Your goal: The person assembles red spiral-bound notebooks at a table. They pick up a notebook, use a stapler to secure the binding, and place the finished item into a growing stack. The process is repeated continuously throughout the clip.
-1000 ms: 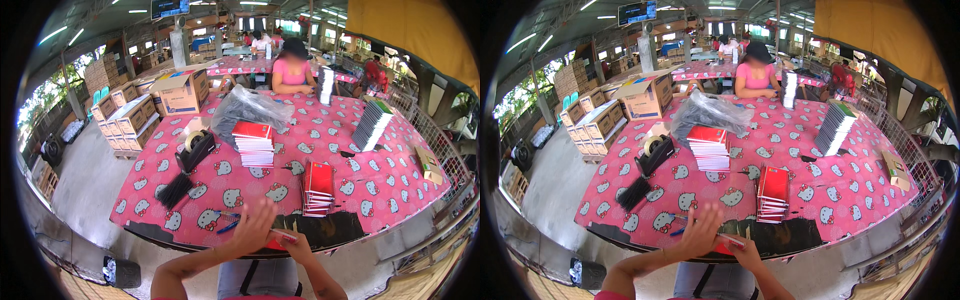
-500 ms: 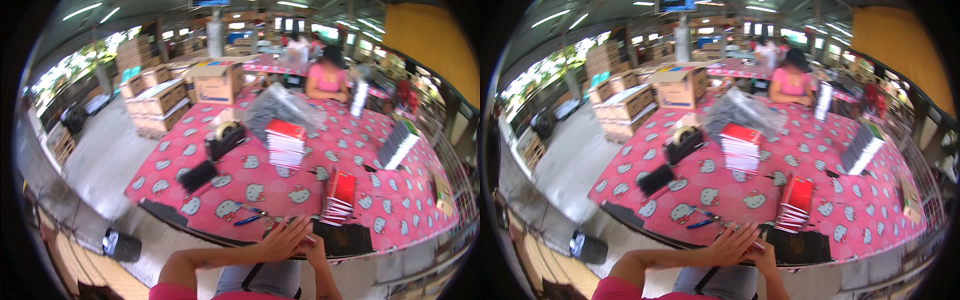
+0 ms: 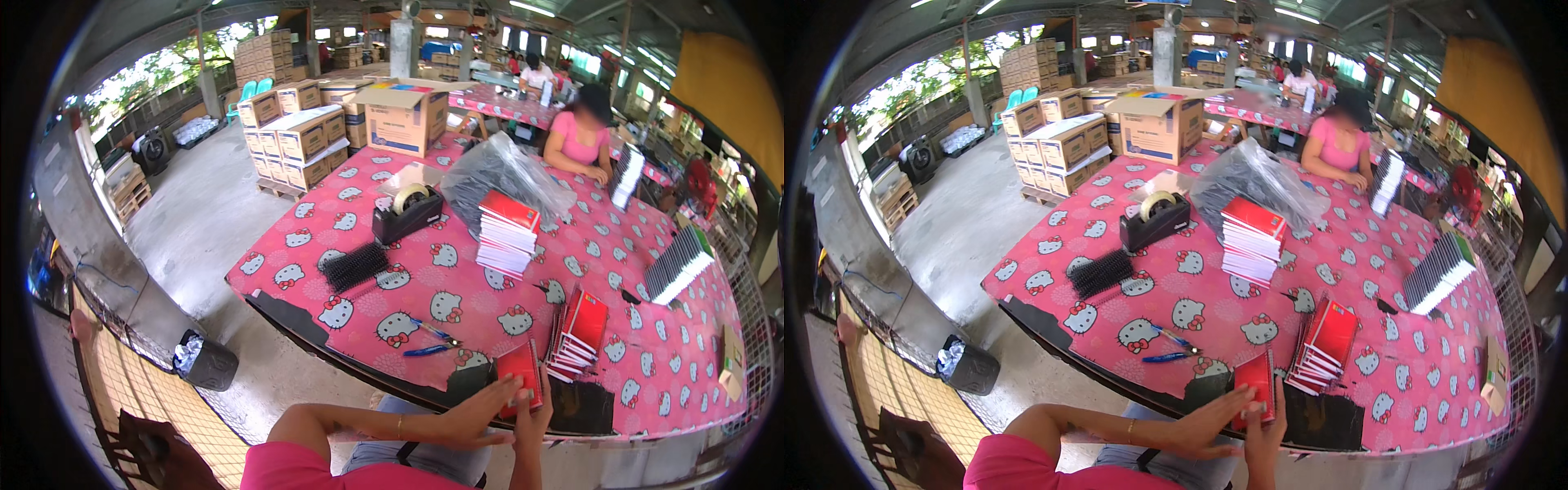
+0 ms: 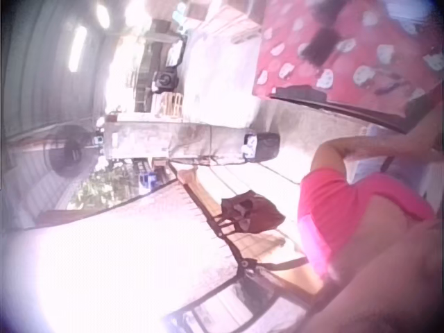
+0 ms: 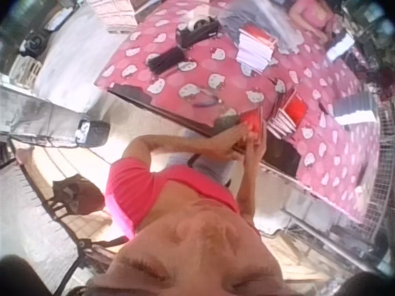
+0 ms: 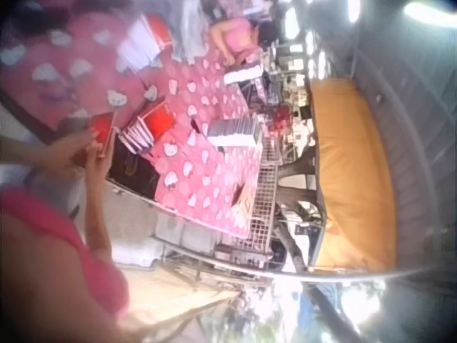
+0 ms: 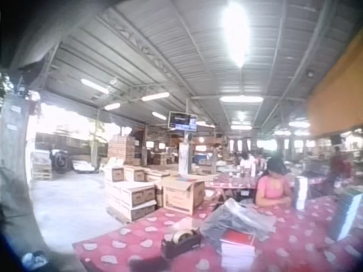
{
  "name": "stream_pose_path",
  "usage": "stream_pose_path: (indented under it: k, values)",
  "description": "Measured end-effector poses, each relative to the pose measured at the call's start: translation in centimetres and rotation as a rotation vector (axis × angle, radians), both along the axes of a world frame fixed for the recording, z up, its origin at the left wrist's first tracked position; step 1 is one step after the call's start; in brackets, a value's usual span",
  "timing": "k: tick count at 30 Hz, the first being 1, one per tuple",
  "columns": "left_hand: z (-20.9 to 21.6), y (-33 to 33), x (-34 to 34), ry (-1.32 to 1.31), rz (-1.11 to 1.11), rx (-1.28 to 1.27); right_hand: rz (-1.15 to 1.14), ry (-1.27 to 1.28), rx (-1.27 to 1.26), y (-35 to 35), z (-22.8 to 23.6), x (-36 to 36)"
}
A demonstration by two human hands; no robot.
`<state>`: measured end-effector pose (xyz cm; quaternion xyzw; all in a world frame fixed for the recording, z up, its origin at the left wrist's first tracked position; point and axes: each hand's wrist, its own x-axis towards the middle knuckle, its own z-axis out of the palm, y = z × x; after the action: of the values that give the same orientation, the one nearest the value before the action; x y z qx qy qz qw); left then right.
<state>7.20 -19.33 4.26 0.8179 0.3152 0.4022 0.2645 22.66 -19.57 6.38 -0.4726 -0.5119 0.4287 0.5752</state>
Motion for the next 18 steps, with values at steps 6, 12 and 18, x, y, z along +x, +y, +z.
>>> stream_pose_path:
  k: [6, 12, 18]
  values:
    - [0.4, 3.2, -2.7, -0.194, -0.095, -0.364, -0.153, -0.607, 0.380, -0.5, 1.9, -0.6]
    - [-2.5, 6.5, -2.8, -0.333, -0.086, -0.509, -0.066, -0.926, 0.439, 3.9, -0.1, 0.1]
    - [-3.4, 7.6, -3.3, -0.216, 0.086, -0.399, -0.011, -1.000, 0.436, 5.1, 0.4, -0.8]
